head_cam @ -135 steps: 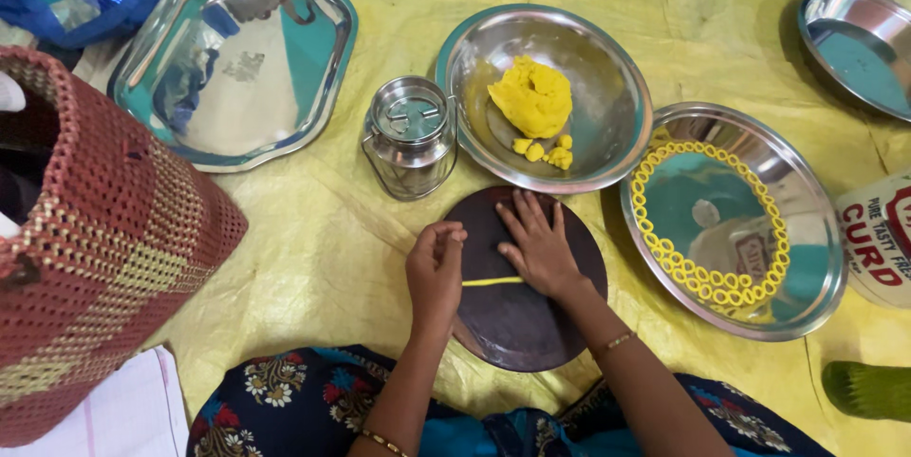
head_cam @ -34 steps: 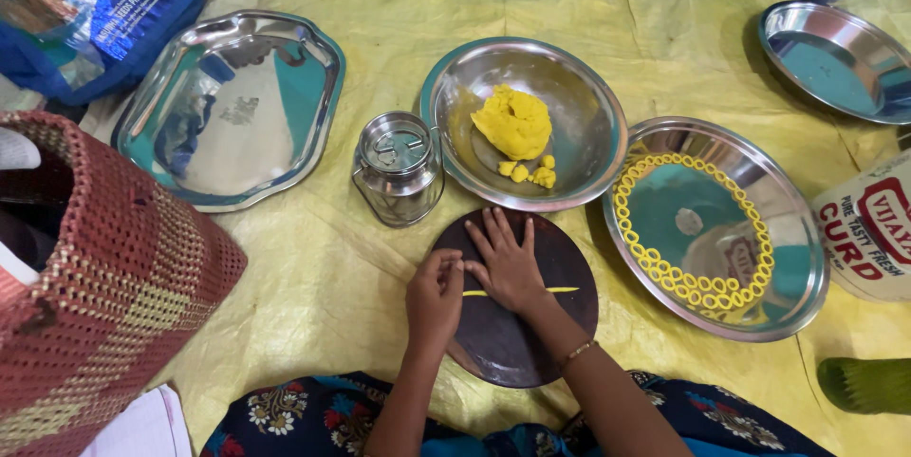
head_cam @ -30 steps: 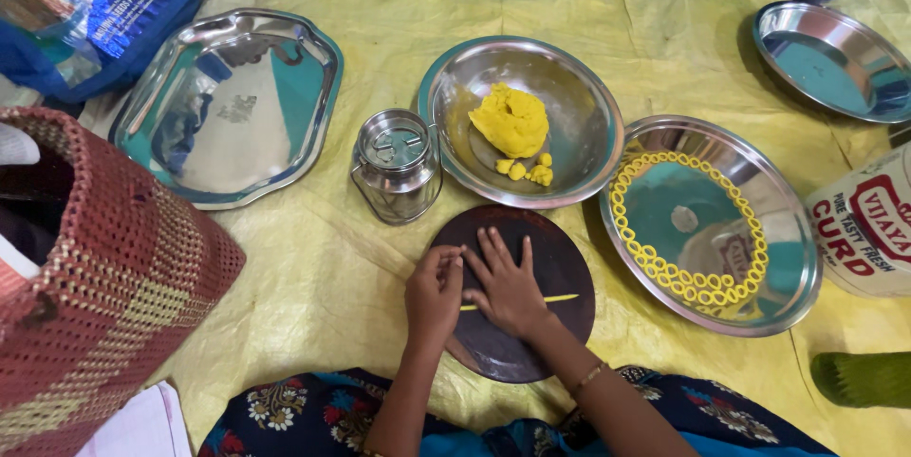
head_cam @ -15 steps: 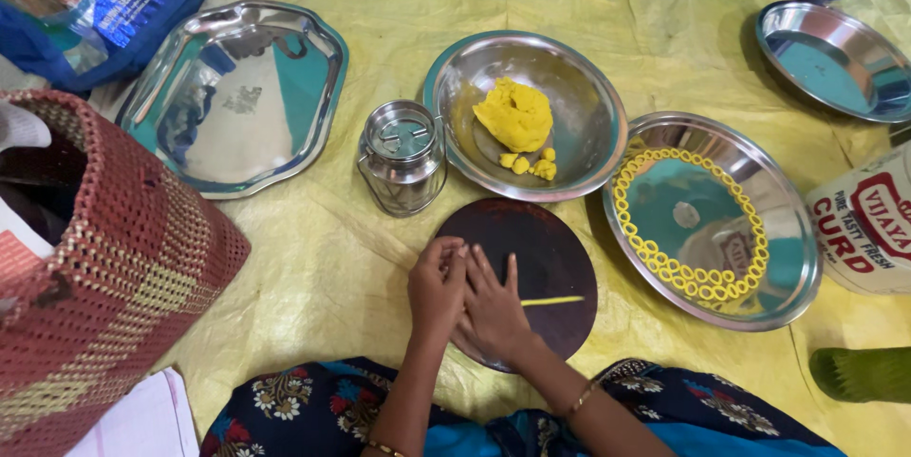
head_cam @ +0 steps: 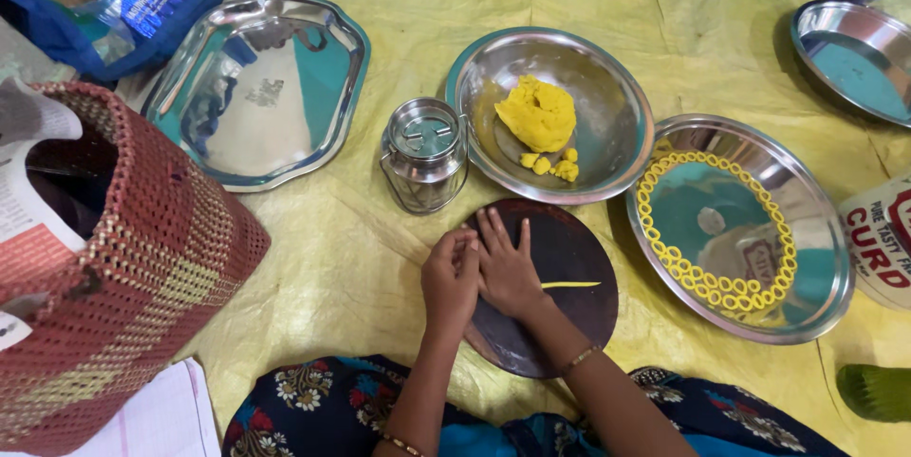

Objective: The person rolls small pieces of yellow dough into thin ropes on a wooden board, then joins the ends to form small rings. The rings are placed into a circular pattern on a metal tray. The person repeats this process continuously.

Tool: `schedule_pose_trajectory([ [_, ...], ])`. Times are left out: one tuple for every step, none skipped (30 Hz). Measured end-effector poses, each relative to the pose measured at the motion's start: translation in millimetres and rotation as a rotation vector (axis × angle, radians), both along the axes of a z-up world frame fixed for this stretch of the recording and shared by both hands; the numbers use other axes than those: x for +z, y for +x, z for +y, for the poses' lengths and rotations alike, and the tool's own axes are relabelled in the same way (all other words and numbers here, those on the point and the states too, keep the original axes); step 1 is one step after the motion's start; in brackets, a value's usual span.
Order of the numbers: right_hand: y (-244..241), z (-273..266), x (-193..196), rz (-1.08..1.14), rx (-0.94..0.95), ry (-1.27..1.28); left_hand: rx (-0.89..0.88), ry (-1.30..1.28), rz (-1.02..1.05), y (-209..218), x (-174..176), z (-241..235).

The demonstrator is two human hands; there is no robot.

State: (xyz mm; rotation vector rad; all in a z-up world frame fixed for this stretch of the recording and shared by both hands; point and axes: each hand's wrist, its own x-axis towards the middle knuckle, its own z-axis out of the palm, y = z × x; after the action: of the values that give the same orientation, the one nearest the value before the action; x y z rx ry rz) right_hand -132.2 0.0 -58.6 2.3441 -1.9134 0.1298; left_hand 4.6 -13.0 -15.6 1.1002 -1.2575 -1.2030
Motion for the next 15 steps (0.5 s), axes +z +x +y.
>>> schedule_pose_trajectory([
  [4, 10, 1, -0.009, 0.019, 0.033, -0.004, 0.009, 0.019, 1, 1, 0],
  [6, 20, 4, -0.017, 0.038, 0.064, -0.008, 0.018, 0.041, 1, 2, 0],
  [10, 30, 7, -0.024, 0.057, 0.096, -0.012, 0.026, 0.062, 1, 5, 1],
  [12, 39, 12, -0.050, 0.081, 0.102, -0.003, 0.030, 0.030, 2, 8, 2],
  [14, 48, 17, -0.077, 0.105, 0.108, 0.006, 0.034, -0.002, 3, 12, 3],
  [17, 56, 23, -0.103, 0.131, 0.114, 0.016, 0.039, -0.034, 5, 16, 4],
  [20, 62, 28, -0.131, 0.114, 0.117, 0.012, 0.051, -0.025, 7, 21, 5],
  [23, 68, 32, -0.159, 0.098, 0.121, 0.009, 0.063, -0.015, 9, 25, 7],
  [27, 70, 35, -0.187, 0.081, 0.124, 0.006, 0.075, -0.006, 10, 29, 8],
  [32, 70, 37, -0.159, 0.075, 0.152, 0.014, 0.062, -0.013, 11, 32, 9],
  [37, 69, 37, -0.132, 0.068, 0.180, 0.023, 0.049, -0.019, 11, 36, 9],
  [43, 68, 37, -0.105, 0.061, 0.208, 0.031, 0.037, -0.027, 12, 38, 9],
  [49, 67, 36, -0.117, 0.083, 0.216, 0.040, 0.032, -0.011, 13, 40, 10],
  [55, 64, 34, -0.128, 0.105, 0.223, 0.049, 0.027, 0.005, 13, 42, 9],
  [59, 60, 32, -0.140, 0.128, 0.231, 0.058, 0.021, 0.021, 14, 43, 8],
])
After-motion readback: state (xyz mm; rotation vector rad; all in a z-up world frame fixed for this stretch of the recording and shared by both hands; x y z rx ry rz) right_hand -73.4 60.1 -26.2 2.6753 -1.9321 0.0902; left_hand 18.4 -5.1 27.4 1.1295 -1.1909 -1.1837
